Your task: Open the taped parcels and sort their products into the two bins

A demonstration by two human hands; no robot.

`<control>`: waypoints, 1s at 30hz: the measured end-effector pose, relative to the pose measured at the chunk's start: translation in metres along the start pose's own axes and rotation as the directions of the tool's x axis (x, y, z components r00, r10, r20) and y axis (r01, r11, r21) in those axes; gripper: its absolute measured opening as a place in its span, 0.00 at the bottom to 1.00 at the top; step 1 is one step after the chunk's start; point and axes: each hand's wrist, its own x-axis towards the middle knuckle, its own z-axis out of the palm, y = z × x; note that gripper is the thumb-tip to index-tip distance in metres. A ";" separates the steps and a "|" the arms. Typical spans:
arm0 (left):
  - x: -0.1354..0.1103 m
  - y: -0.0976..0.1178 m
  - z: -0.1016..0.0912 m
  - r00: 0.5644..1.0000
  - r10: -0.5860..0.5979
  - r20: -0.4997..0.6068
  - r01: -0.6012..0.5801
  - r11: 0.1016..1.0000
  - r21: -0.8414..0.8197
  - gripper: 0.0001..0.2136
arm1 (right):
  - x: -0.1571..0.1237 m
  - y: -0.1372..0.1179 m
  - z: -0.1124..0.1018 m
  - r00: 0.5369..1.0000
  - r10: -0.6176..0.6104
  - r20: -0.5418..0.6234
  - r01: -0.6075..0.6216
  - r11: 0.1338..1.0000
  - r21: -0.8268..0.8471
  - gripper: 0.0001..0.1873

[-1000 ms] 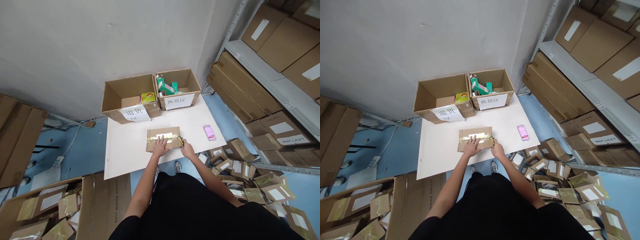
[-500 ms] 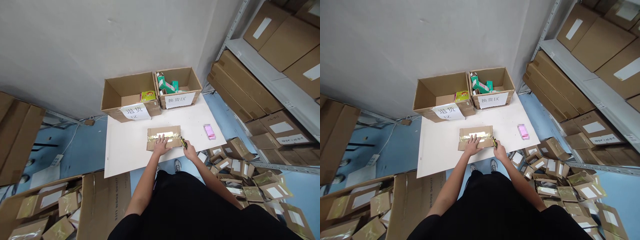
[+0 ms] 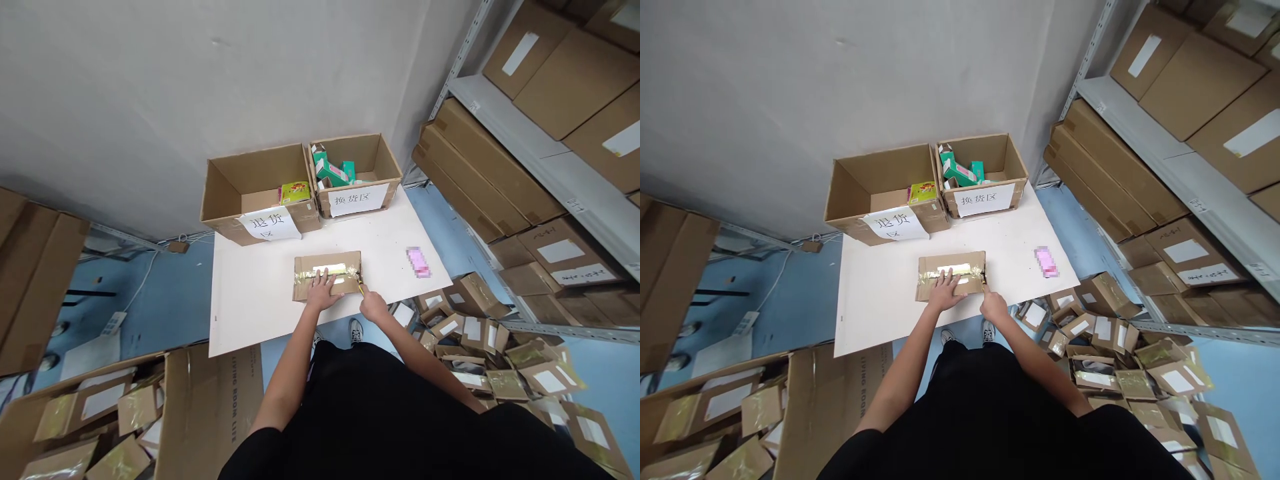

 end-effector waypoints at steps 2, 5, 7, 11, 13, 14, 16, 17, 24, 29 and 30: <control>-0.003 0.001 0.002 1.000 0.009 -0.021 -0.009 1.000 -0.005 0.44 | -0.007 0.007 0.007 0.997 -0.006 -0.072 0.009 0.999 0.042 0.36; -0.005 0.002 0.000 0.998 0.026 -0.052 -0.026 1.000 -0.010 0.46 | -0.013 0.021 0.013 0.972 -0.026 -0.232 0.066 0.984 0.164 0.35; -0.001 -0.002 -0.010 0.997 0.019 -0.080 -0.021 1.000 -0.021 0.44 | -0.012 0.028 0.017 0.956 0.022 -0.294 0.064 0.958 0.279 0.36; 0.021 -0.028 -0.047 0.984 -0.069 -0.164 0.068 0.998 -0.012 0.37 | 0.007 0.025 0.033 0.943 0.177 -0.282 -0.022 0.878 0.477 0.47; 0.032 -0.045 -0.064 0.988 -0.100 -0.116 0.103 0.995 0.019 0.37 | 0.023 0.018 0.042 0.935 0.200 -0.292 -0.031 0.868 0.495 0.52; 0.035 -0.053 -0.070 0.991 -0.113 -0.077 0.116 0.993 0.034 0.38 | 0.032 0.013 0.046 0.930 0.202 -0.306 -0.027 0.870 0.493 0.54; 0.037 -0.064 -0.076 0.987 -0.160 -0.032 0.162 0.985 0.062 0.39 | 0.052 0.004 0.048 0.917 0.206 -0.341 -0.015 0.873 0.488 0.55; 0.035 -0.067 -0.076 0.978 -0.202 -0.040 0.205 0.976 0.073 0.39 | 0.064 -0.001 0.045 0.909 0.204 -0.363 -0.003 0.874 0.485 0.55; -0.007 -0.051 -0.038 0.898 -0.439 -0.003 0.438 0.896 0.075 0.41 | 0.169 -0.050 -0.027 0.877 0.243 -0.415 -0.006 0.868 0.497 0.52; -0.022 -0.066 -0.039 0.956 -0.286 -0.066 0.293 0.947 0.133 0.32 | 0.177 -0.058 -0.041 0.902 0.134 -0.410 0.113 0.845 0.524 0.52; -0.019 -0.072 -0.043 0.971 -0.222 -0.093 0.235 0.956 0.176 0.32 | 0.166 -0.054 -0.031 0.900 0.105 -0.424 0.149 0.839 0.523 0.51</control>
